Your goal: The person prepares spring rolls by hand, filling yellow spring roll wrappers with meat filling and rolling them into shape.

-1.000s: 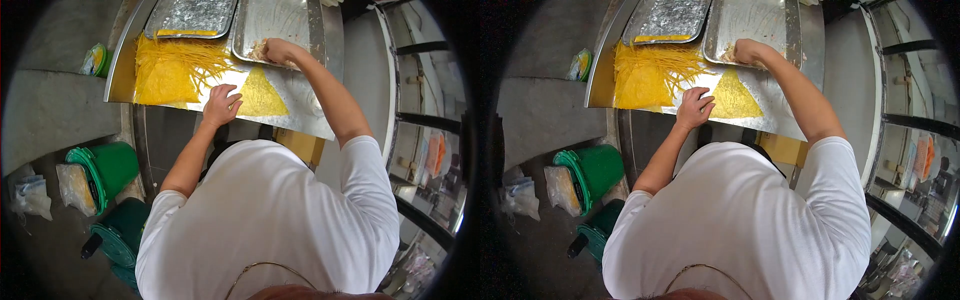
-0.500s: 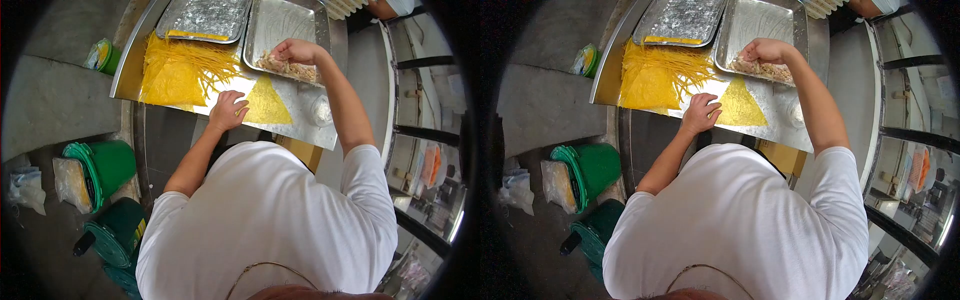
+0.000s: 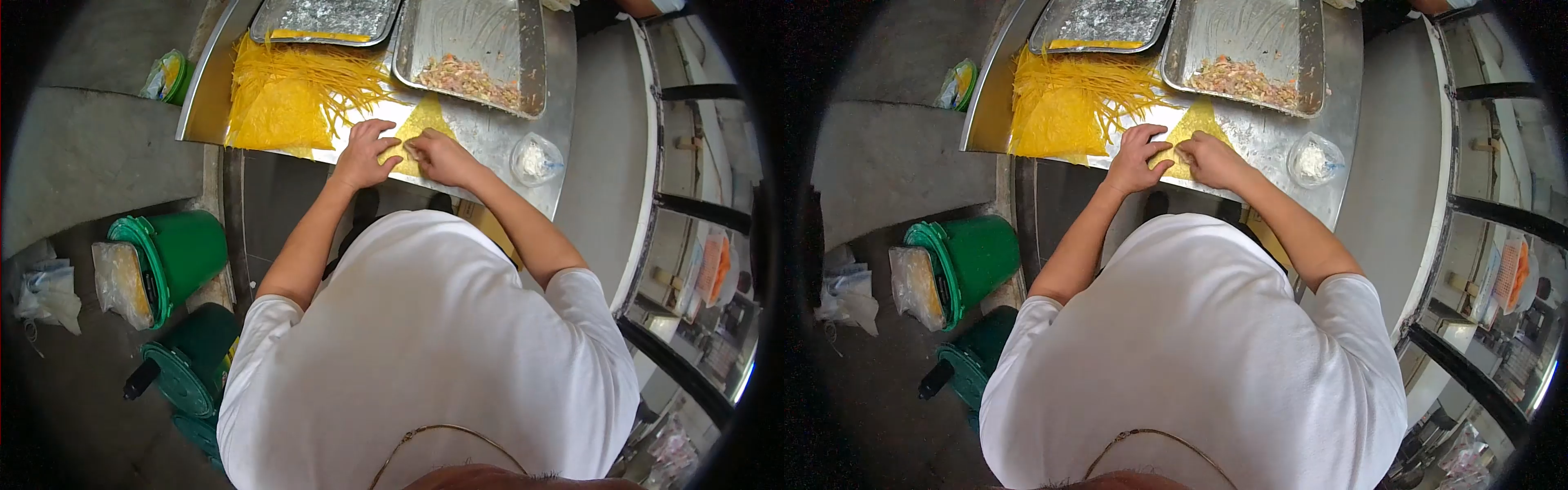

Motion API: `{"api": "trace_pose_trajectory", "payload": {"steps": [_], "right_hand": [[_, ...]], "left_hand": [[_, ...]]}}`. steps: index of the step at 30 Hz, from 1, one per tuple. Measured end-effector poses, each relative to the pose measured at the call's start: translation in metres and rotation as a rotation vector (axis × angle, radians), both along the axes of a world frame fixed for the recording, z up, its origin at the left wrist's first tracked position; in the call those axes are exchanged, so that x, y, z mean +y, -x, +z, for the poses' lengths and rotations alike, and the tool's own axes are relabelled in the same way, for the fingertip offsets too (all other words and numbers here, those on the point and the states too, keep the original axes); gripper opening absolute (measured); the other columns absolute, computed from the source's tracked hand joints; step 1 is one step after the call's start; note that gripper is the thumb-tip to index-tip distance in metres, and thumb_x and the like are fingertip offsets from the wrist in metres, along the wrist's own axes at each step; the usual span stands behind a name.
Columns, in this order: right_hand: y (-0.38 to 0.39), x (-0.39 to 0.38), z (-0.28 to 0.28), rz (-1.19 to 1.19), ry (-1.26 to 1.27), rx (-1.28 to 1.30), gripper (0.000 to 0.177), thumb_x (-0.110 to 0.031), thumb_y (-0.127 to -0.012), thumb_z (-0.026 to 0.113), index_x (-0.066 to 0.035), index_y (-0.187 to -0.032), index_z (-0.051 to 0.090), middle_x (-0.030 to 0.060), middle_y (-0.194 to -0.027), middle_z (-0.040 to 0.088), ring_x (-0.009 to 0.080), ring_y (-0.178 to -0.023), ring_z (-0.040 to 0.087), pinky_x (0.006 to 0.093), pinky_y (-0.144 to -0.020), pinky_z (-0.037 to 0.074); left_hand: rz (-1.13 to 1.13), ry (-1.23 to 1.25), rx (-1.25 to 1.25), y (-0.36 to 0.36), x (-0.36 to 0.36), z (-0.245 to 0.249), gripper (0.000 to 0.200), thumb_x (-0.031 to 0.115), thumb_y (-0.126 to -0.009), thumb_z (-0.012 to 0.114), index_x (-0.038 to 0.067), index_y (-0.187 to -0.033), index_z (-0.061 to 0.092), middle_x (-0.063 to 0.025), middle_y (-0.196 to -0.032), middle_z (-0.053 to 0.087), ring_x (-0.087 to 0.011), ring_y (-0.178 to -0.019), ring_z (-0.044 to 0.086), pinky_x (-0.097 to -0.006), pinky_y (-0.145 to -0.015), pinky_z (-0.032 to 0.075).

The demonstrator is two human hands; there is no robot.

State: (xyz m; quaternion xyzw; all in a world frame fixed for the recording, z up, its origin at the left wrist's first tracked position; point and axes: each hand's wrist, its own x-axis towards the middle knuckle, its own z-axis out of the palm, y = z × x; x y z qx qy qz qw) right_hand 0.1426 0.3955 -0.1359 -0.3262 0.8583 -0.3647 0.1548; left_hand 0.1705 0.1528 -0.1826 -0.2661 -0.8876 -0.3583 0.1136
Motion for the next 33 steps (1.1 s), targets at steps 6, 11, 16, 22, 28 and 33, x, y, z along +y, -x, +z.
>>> {"api": "trace_pose_trajectory", "payload": {"steps": [6,11,16,22,28,33], "right_hand": [[-0.021,0.008,0.002,-0.13,-0.125,0.302,0.015,-0.01,-0.09,0.073,-0.002,-0.102,0.076,0.0152,-0.102,0.066,0.0354,-0.104,0.065,0.0443,-0.091,0.056],[-0.026,0.017,-0.009,-0.177,-0.108,0.352,0.017,-0.013,-0.09,0.075,-0.004,-0.104,0.077,0.0141,-0.102,0.067,0.0338,-0.102,0.065,0.0424,-0.089,0.056],[-0.023,0.02,-0.004,-0.252,-0.21,0.269,0.013,-0.01,-0.089,0.074,-0.004,-0.099,0.078,0.0145,-0.096,0.067,0.0342,-0.1,0.066,0.0427,-0.089,0.056],[-0.014,0.006,-0.004,-0.203,-0.146,0.312,0.008,-0.007,-0.084,0.072,-0.005,-0.087,0.079,0.0139,-0.091,0.07,0.0357,-0.097,0.067,0.0452,-0.089,0.056],[0.035,0.006,0.056,-0.349,-0.064,0.311,0.021,-0.004,-0.086,0.065,-0.001,-0.101,0.079,0.0214,-0.097,0.074,0.0417,-0.092,0.072,0.0492,-0.087,0.058],[0.147,0.001,0.049,-0.303,-0.274,0.101,0.027,-0.013,-0.089,0.065,-0.003,-0.108,0.08,0.0256,-0.101,0.077,0.0427,-0.094,0.075,0.0502,-0.087,0.058]], "left_hand": [[0.008,0.039,-0.03,-0.001,0.002,0.01,0.033,0.024,-0.079,0.087,0.01,-0.108,0.079,-0.0101,-0.136,0.065,-0.0338,-0.132,0.054,-0.0489,-0.114,0.04],[0.008,0.043,-0.032,-0.001,-0.001,0.007,0.034,0.025,-0.081,0.086,0.011,-0.111,0.077,-0.0098,-0.136,0.065,-0.0343,-0.131,0.055,-0.0488,-0.113,0.04],[0.01,0.044,-0.045,-0.001,0.0,0.007,0.034,0.025,-0.08,0.086,0.011,-0.11,0.077,-0.0095,-0.135,0.065,-0.0337,-0.131,0.055,-0.0484,-0.114,0.04],[0.011,0.035,-0.053,-0.002,0.001,0.007,0.033,0.025,-0.08,0.086,0.01,-0.109,0.078,-0.0092,-0.134,0.065,-0.0332,-0.131,0.054,-0.0479,-0.115,0.04],[0.013,0.019,-0.053,-0.001,0.0,0.005,0.031,0.025,-0.08,0.086,0.01,-0.107,0.078,-0.0089,-0.133,0.066,-0.0334,-0.13,0.055,-0.0483,-0.114,0.042],[0.006,0.017,-0.038,0.0,0.0,0.005,0.031,0.024,-0.079,0.087,0.01,-0.106,0.078,-0.009,-0.131,0.067,-0.0338,-0.128,0.056,-0.0473,-0.112,0.044]]}}
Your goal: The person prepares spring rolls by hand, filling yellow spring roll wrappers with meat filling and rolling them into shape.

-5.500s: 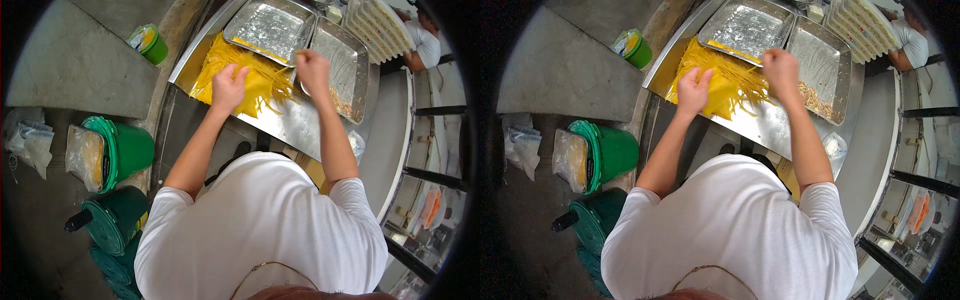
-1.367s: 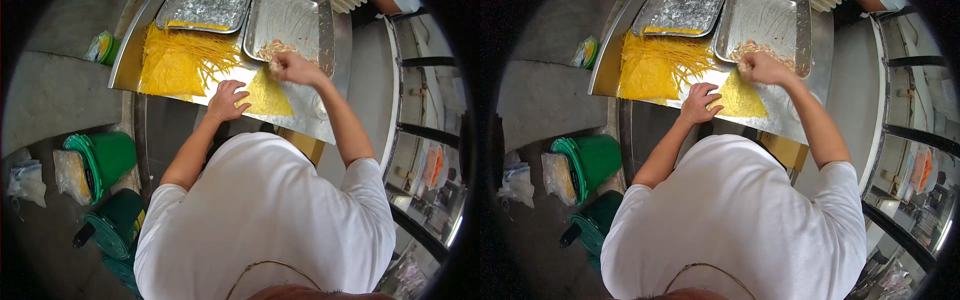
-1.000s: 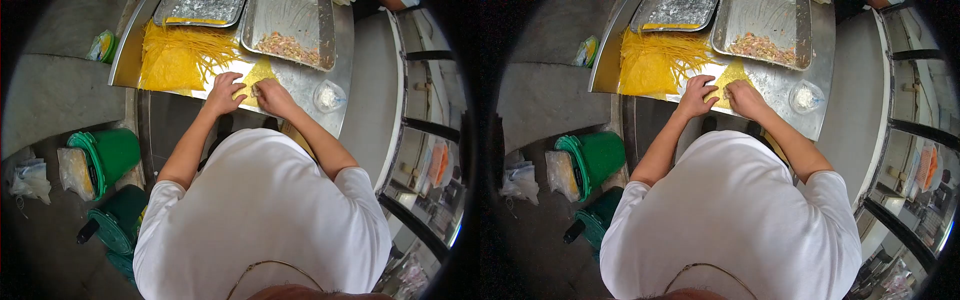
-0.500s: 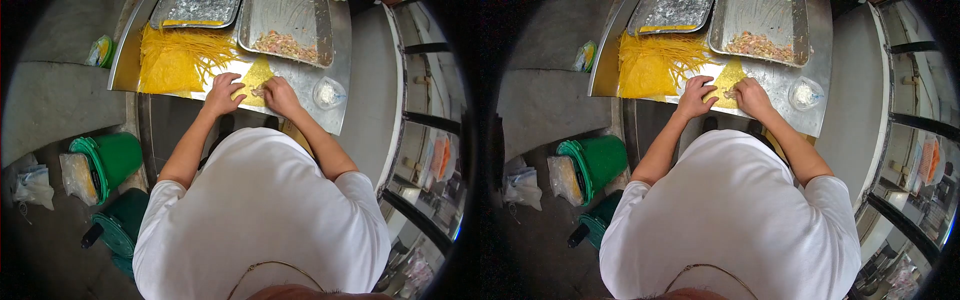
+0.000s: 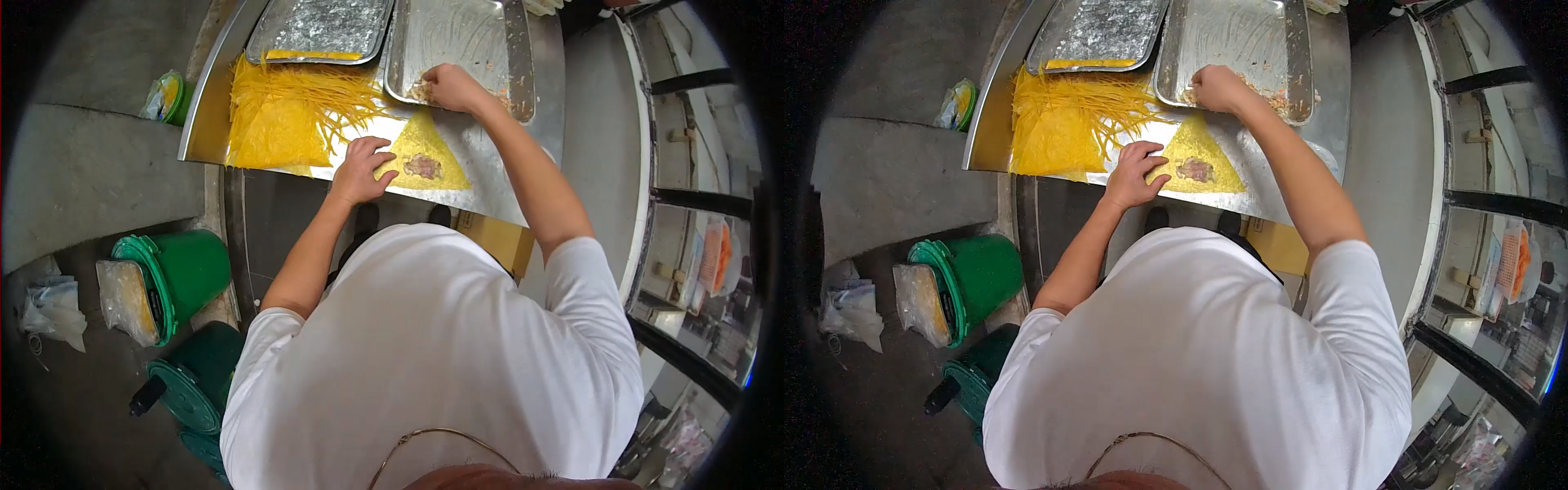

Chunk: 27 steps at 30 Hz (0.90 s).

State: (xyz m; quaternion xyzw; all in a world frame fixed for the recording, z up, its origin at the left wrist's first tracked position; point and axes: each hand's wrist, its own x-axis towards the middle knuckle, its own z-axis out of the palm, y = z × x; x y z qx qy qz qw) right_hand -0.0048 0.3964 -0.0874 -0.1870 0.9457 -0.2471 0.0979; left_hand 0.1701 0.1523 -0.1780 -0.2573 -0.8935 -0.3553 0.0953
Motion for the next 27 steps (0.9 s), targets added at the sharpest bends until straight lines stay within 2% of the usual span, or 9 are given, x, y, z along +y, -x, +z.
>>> {"api": "trace_pose_trajectory", "payload": {"steps": [1,3,9,11,13,14,16,21,27], "right_hand": [[0.009,-0.003,-0.008,0.0,0.002,0.007,0.027,-0.013,-0.089,0.065,-0.003,-0.108,0.08,0.0256,-0.101,0.077,0.0427,-0.094,0.075,0.0502,-0.087,0.058],[0.018,-0.012,-0.011,0.143,-0.147,-0.256,0.028,-0.016,-0.089,0.067,-0.003,-0.111,0.081,0.0237,-0.103,0.079,0.0385,-0.092,0.076,0.0462,-0.086,0.059],[0.02,-0.008,0.03,0.358,-0.229,-0.302,0.026,-0.016,-0.087,0.072,-0.003,-0.107,0.082,0.0196,-0.097,0.08,0.0332,-0.087,0.075,0.0434,-0.08,0.058],[0.008,-0.007,0.048,0.357,-0.316,-0.29,0.026,-0.015,-0.086,0.072,-0.003,-0.107,0.082,0.0192,-0.097,0.08,0.0321,-0.088,0.075,0.0431,-0.08,0.058],[-0.013,-0.005,0.07,0.189,-0.151,-0.335,0.026,-0.012,-0.085,0.071,-0.003,-0.106,0.082,0.0202,-0.097,0.08,0.0329,-0.089,0.076,0.0428,-0.082,0.059],[-0.024,-0.002,0.066,0.193,-0.155,-0.337,0.026,-0.012,-0.085,0.071,-0.003,-0.106,0.082,0.0202,-0.097,0.08,0.0329,-0.089,0.076,0.0428,-0.082,0.059],[-0.051,0.008,0.041,0.297,0.11,-0.238,0.025,-0.01,-0.086,0.07,-0.003,-0.106,0.082,0.0225,-0.092,0.078,0.0305,-0.084,0.076,0.0397,-0.082,0.06],[-0.118,-0.018,-0.036,0.275,-0.034,-0.182,0.018,-0.007,-0.084,0.069,-0.004,-0.095,0.082,0.0228,-0.096,0.077,0.0395,-0.092,0.075,0.0467,-0.087,0.06],[-0.134,0.004,-0.023,0.226,0.106,-0.03,0.023,-0.004,-0.082,0.069,0.0,-0.102,0.079,0.0226,-0.101,0.071,0.0408,-0.1,0.07,0.0469,-0.092,0.058]], "left_hand": [[0.0,0.002,0.007,0.0,0.0,0.001,0.031,0.024,-0.079,0.087,0.01,-0.106,0.078,-0.009,-0.131,0.067,-0.0338,-0.128,0.056,-0.0473,-0.112,0.044],[0.002,-0.011,-0.005,0.0,0.0,0.001,0.032,0.024,-0.079,0.087,0.01,-0.106,0.078,-0.0088,-0.129,0.067,-0.0336,-0.126,0.056,-0.0468,-0.111,0.044],[0.006,-0.023,0.015,0.001,-0.002,-0.001,0.034,0.025,-0.079,0.087,0.011,-0.107,0.076,-0.009,-0.129,0.067,-0.0333,-0.124,0.058,-0.0466,-0.108,0.044],[-0.008,-0.027,0.039,0.001,-0.001,-0.003,0.034,0.025,-0.079,0.087,0.011,-0.108,0.076,-0.0092,-0.129,0.067,-0.0333,-0.124,0.058,-0.0469,-0.108,0.044],[-0.013,-0.034,0.043,0.001,-0.001,-0.004,0.033,0.025,-0.08,0.087,0.011,-0.108,0.076,-0.0093,-0.129,0.067,-0.0334,-0.123,0.058,-0.0471,-0.108,0.044],[-0.016,-0.039,0.051,0.002,-0.002,-0.004,0.033,0.025,-0.08,0.087,0.011,-0.108,0.077,-0.0094,-0.129,0.067,-0.0334,-0.123,0.058,-0.0473,-0.108,0.044],[-0.012,-0.046,0.045,0.001,-0.002,-0.003,0.033,0.025,-0.08,0.086,0.011,-0.108,0.076,-0.0095,-0.129,0.067,-0.0335,-0.123,0.058,-0.0476,-0.108,0.044],[-0.02,-0.047,0.042,0.002,-0.002,-0.005,0.032,0.025,-0.08,0.086,0.011,-0.107,0.076,-0.0098,-0.129,0.067,-0.0338,-0.123,0.058,-0.0478,-0.108,0.044],[-0.018,-0.05,0.039,0.002,0.0,-0.005,0.032,0.025,-0.08,0.086,0.011,-0.107,0.076,-0.0097,-0.13,0.066,-0.034,-0.124,0.058,-0.0475,-0.109,0.044]]}}
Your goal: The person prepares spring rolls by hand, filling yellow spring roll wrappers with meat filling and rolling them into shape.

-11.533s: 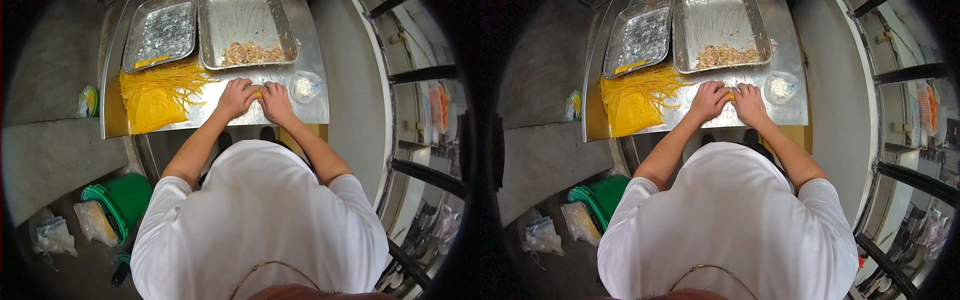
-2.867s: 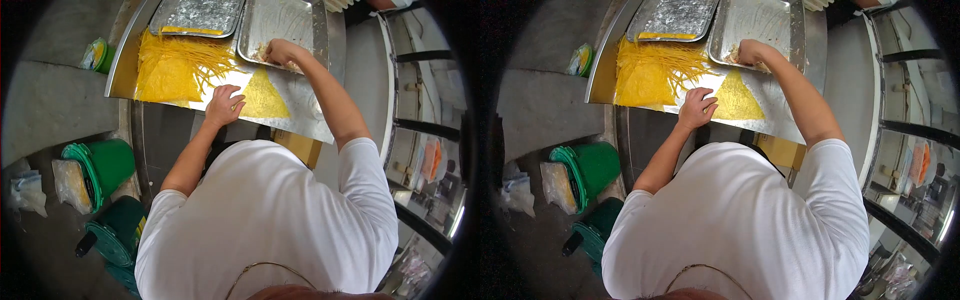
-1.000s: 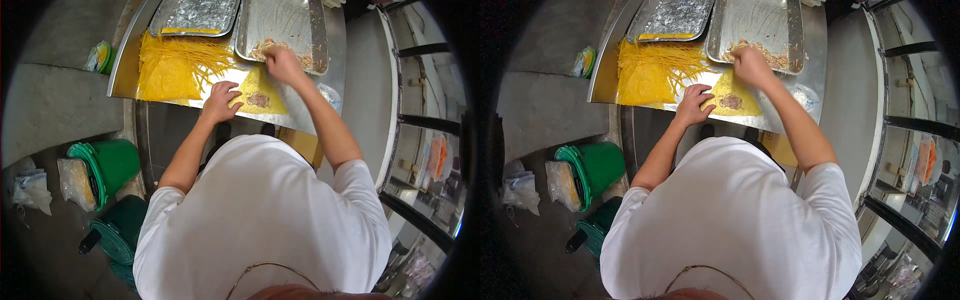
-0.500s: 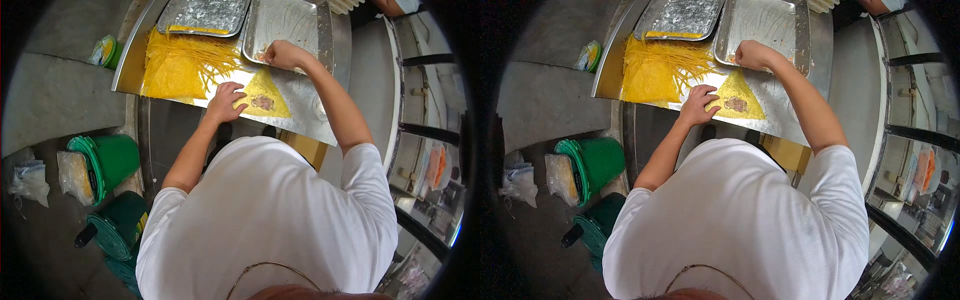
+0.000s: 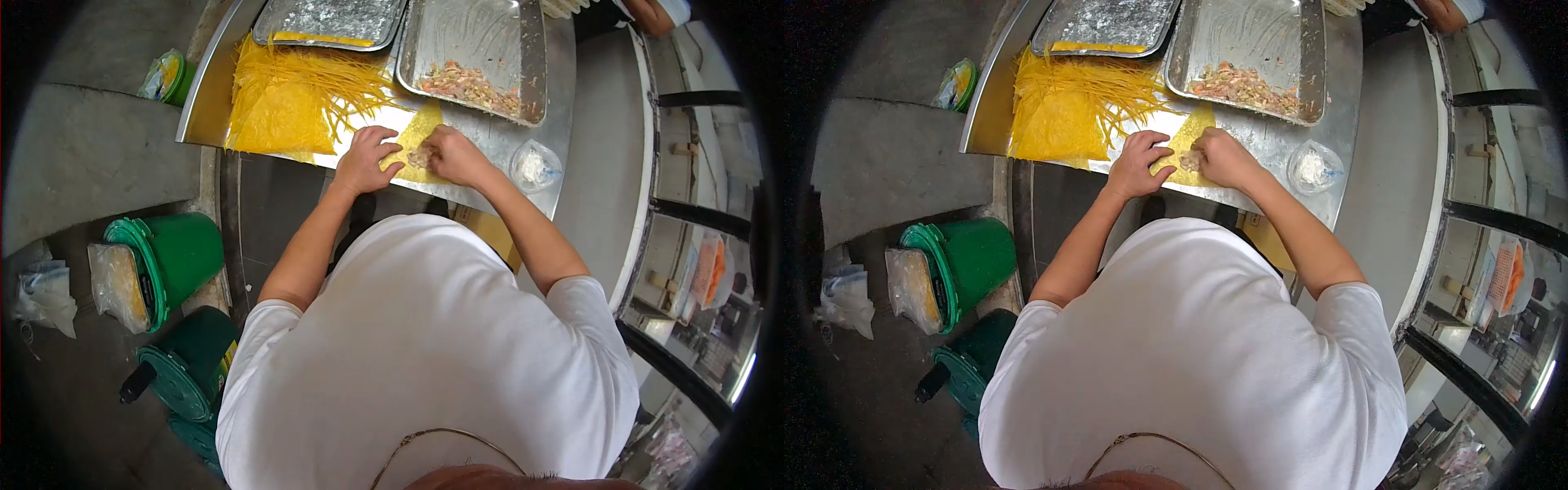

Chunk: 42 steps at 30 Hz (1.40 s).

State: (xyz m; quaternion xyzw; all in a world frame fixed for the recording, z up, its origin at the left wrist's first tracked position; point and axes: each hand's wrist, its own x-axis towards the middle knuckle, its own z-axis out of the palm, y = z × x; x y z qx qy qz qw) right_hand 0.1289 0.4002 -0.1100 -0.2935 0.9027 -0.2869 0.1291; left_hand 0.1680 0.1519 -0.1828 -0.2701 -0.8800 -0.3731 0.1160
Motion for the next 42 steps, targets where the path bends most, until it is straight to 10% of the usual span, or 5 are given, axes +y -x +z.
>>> {"api": "trace_pose_trajectory", "payload": {"steps": [17,23,42], "right_hand": [[0.01,0.042,0.043,-0.177,0.087,0.326,0.03,-0.008,-0.087,0.072,0.0,-0.116,0.076,0.0227,-0.118,0.07,0.0418,-0.114,0.067,0.0477,-0.099,0.056],[0.088,0.066,0.048,-0.093,-0.392,-0.003,0.03,-0.01,-0.089,0.071,-0.001,-0.117,0.075,0.0238,-0.108,0.077,0.0403,-0.104,0.073,0.0482,-0.096,0.056],[0.149,0.093,0.087,-0.205,-0.415,-0.172,0.028,-0.008,-0.082,0.067,-0.001,-0.106,0.081,0.0199,-0.104,0.08,0.0322,-0.098,0.077,0.0427,-0.086,0.059]], "left_hand": [[0.023,0.033,-0.036,-0.002,0.002,0.006,0.031,0.024,-0.079,0.087,0.01,-0.105,0.077,-0.0089,-0.13,0.067,-0.0331,-0.126,0.058,-0.0471,-0.111,0.045],[0.014,0.037,-0.016,-0.001,0.001,0.005,0.032,0.023,-0.079,0.088,0.009,-0.105,0.076,-0.0093,-0.128,0.067,-0.0339,-0.124,0.059,-0.0468,-0.109,0.046],[0.016,-0.003,-0.016,-0.001,0.0,0.001,0.032,0.024,-0.078,0.087,0.01,-0.105,0.076,-0.0096,-0.127,0.067,-0.0334,-0.123,0.059,-0.0471,-0.108,0.045]]}}
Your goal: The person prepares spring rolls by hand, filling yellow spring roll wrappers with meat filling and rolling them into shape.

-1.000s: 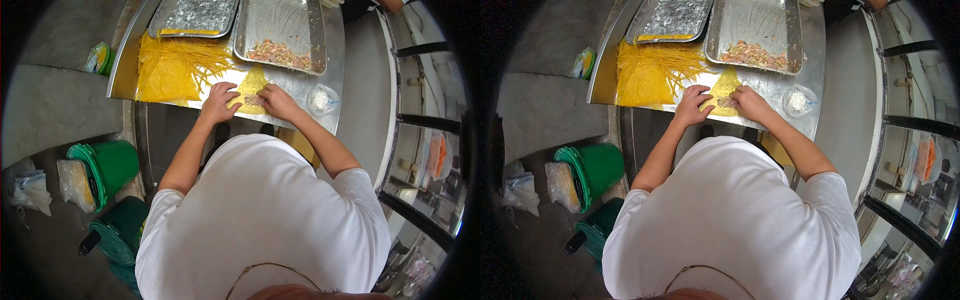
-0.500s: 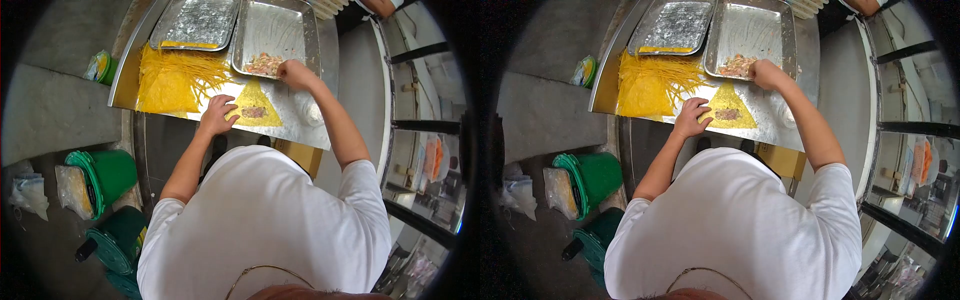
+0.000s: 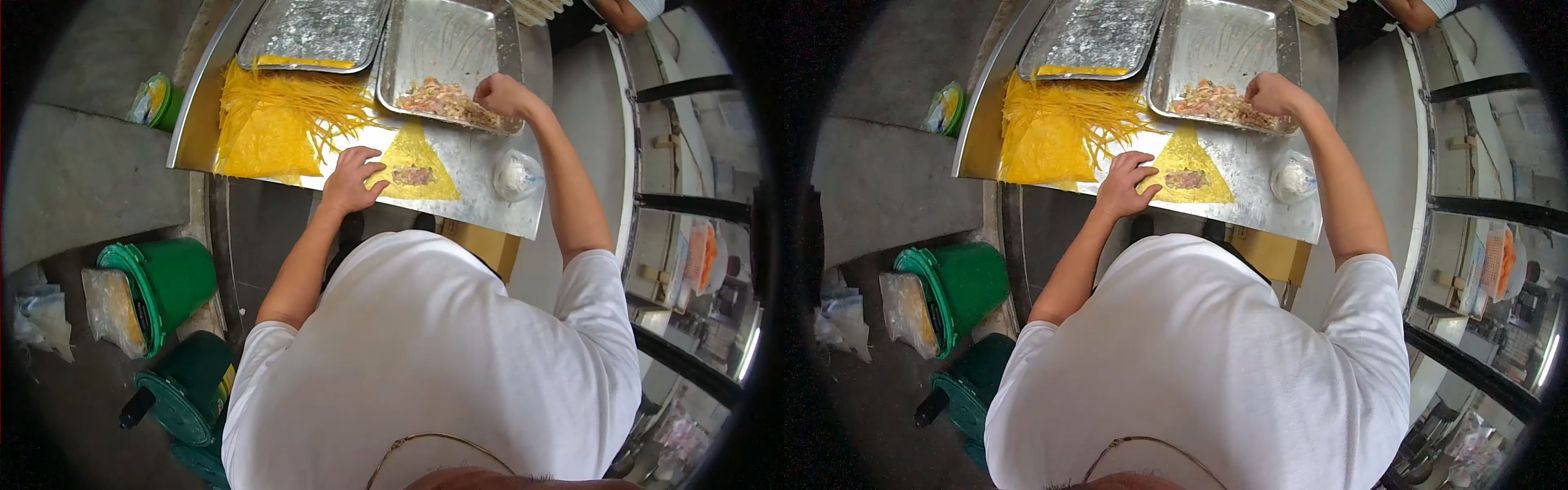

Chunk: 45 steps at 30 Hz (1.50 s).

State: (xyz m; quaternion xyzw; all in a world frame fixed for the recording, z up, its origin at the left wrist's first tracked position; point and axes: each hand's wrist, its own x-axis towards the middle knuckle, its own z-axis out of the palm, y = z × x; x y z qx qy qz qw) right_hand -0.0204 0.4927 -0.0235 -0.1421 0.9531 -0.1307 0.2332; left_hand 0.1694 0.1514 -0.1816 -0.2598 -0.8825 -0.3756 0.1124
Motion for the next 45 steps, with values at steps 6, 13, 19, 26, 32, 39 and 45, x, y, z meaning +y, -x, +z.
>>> {"api": "trace_pose_trajectory", "payload": {"steps": [6,13,19,26,32,39,45], "right_hand": [[-0.014,0.024,-0.025,0.081,-0.191,-0.149,0.03,-0.011,-0.083,0.069,-0.003,-0.108,0.082,0.0204,-0.102,0.08,0.0312,-0.094,0.077,0.0417,-0.085,0.059],[-0.033,0.023,-0.027,0.117,-0.256,-0.031,0.029,-0.009,-0.08,0.072,-0.004,-0.106,0.082,0.0203,-0.103,0.079,0.0338,-0.097,0.077,0.0445,-0.086,0.059],[-0.045,0.009,0.008,-0.067,0.049,-0.128,0.026,-0.009,-0.083,0.071,-0.002,-0.105,0.081,0.0202,-0.096,0.079,0.0283,-0.088,0.076,0.0392,-0.083,0.059],[-0.114,-0.074,-0.047,0.065,0.413,-0.079,0.033,-0.006,-0.085,0.068,-0.003,-0.115,0.081,0.0215,-0.103,0.079,0.0334,-0.091,0.077,0.0385,-0.084,0.06],[-0.147,-0.119,-0.098,0.279,0.182,0.148,0.014,-0.007,-0.085,0.07,-0.006,-0.091,0.083,0.021,-0.096,0.075,0.04,-0.09,0.071,0.0448,-0.085,0.059],[-0.165,-0.118,-0.095,0.311,0.079,0.266,0.013,-0.01,-0.082,0.073,-0.005,-0.092,0.08,0.0184,-0.095,0.07,0.0375,-0.096,0.07,0.0472,-0.084,0.06],[-0.176,-0.125,-0.094,0.25,0.019,0.407,0.011,-0.008,-0.084,0.07,-0.003,-0.09,0.078,0.0195,-0.094,0.07,0.0366,-0.099,0.07,0.0461,-0.087,0.059]], "left_hand": [[-0.015,-0.007,0.0,0.001,0.001,0.002,0.029,0.023,-0.079,0.086,0.009,-0.102,0.076,-0.0092,-0.127,0.067,-0.0336,-0.124,0.058,-0.0476,-0.109,0.045],[-0.007,0.004,-0.009,0.002,0.001,0.003,0.029,0.023,-0.078,0.087,0.009,-0.102,0.077,-0.0101,-0.126,0.067,-0.0337,-0.124,0.058,-0.0476,-0.11,0.045],[-0.004,0.003,0.0,0.001,0.0,0.0,0.032,0.024,-0.079,0.087,0.009,-0.105,0.076,-0.0102,-0.128,0.068,-0.0345,-0.124,0.059,-0.0483,-0.109,0.045],[0.0,-0.023,0.008,0.0,-0.001,-0.002,0.032,0.024,-0.079,0.087,0.009,-0.105,0.076,-0.0105,-0.129,0.068,-0.0341,-0.124,0.059,-0.0483,-0.109,0.045],[0.01,-0.039,-0.01,-0.003,0.0,-0.004,0.03,0.025,-0.08,0.085,0.009,-0.104,0.079,-0.0111,-0.127,0.067,-0.0332,-0.125,0.059,-0.0482,-0.111,0.045],[0.007,-0.083,0.002,-0.002,-0.002,-0.013,0.03,0.024,-0.081,0.084,0.007,-0.104,0.079,-0.0114,-0.127,0.069,-0.034,-0.126,0.058,-0.0475,-0.112,0.046],[-0.002,-0.103,0.002,-0.001,-0.005,-0.008,0.03,0.025,-0.08,0.083,0.007,-0.103,0.077,-0.0099,-0.124,0.068,-0.0329,-0.126,0.058,-0.0486,-0.112,0.044]]}}
